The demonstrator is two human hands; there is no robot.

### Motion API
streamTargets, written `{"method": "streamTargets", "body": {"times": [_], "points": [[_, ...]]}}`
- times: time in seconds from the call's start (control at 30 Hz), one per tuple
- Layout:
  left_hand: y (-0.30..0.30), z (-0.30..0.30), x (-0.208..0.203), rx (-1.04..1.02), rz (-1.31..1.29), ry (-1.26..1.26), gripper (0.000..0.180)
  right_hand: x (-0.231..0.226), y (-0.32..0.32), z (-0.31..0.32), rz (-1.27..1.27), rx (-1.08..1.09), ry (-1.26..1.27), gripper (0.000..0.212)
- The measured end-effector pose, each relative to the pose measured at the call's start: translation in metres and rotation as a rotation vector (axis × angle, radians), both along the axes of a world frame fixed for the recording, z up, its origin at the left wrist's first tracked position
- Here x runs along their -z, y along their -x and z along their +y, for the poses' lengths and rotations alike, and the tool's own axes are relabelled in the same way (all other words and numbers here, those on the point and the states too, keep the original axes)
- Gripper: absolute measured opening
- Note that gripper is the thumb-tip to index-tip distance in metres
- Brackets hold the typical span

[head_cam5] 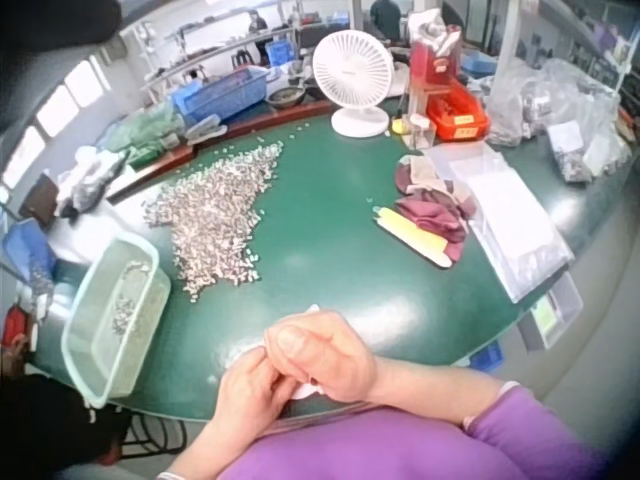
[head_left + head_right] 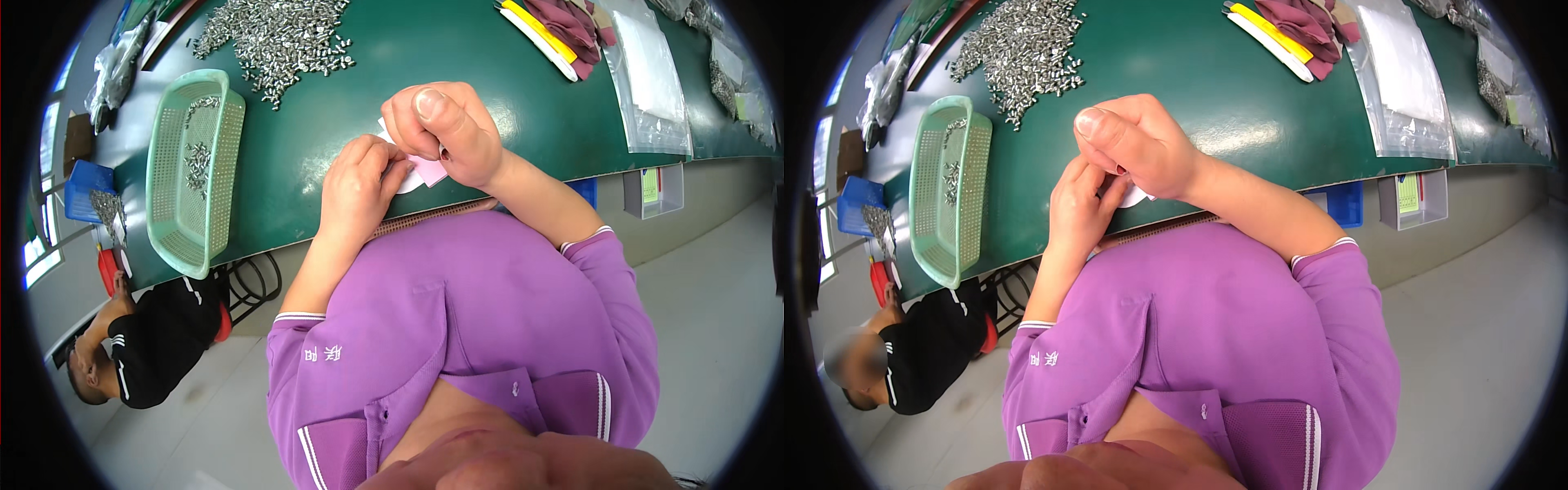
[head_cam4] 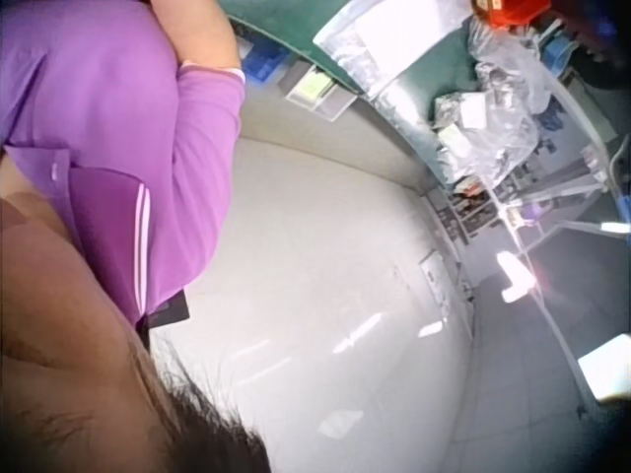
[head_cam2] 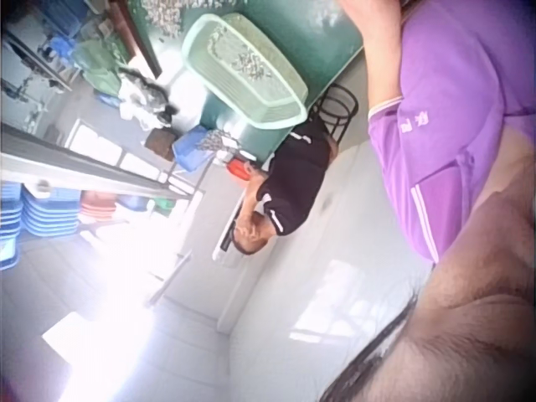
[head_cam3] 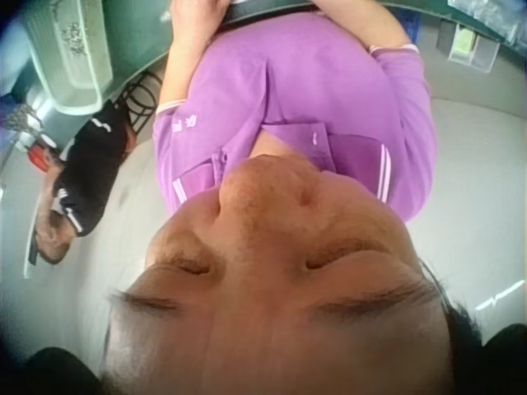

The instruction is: The person places a plastic basket on their lap, then picks up small metal pieces from the tray and desk by hand, positions them on a template, and presses them using a hand punch tool.

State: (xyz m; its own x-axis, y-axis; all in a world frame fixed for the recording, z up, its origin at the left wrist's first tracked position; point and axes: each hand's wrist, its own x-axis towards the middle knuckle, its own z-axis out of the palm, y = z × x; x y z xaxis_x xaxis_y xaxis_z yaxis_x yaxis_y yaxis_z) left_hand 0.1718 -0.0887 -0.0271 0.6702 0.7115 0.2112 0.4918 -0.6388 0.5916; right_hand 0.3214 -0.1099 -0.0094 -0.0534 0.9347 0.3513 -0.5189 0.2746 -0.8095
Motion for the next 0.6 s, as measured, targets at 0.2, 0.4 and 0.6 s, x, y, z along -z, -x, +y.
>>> {"method": "streamTargets", "body": {"times": [0.2,0.4,0.6], "points": [[0.0019,-0.0023,0.002,0.019,-0.041,0.035,0.016,0.0007,-0.001,-0.0006,-0.058,0.027,0.01,0.046],[0.0041,-0.0025,0.006,0.02,-0.077,0.028,0.016,-0.0031,-0.0019,-0.0038,-0.063,0.044,0.023,0.046],[0.0,-0.0031,0.0062,0.022,-0.097,0.0,0.015,-0.0048,-0.0023,-0.0035,-0.061,0.026,0.021,0.047]]}}
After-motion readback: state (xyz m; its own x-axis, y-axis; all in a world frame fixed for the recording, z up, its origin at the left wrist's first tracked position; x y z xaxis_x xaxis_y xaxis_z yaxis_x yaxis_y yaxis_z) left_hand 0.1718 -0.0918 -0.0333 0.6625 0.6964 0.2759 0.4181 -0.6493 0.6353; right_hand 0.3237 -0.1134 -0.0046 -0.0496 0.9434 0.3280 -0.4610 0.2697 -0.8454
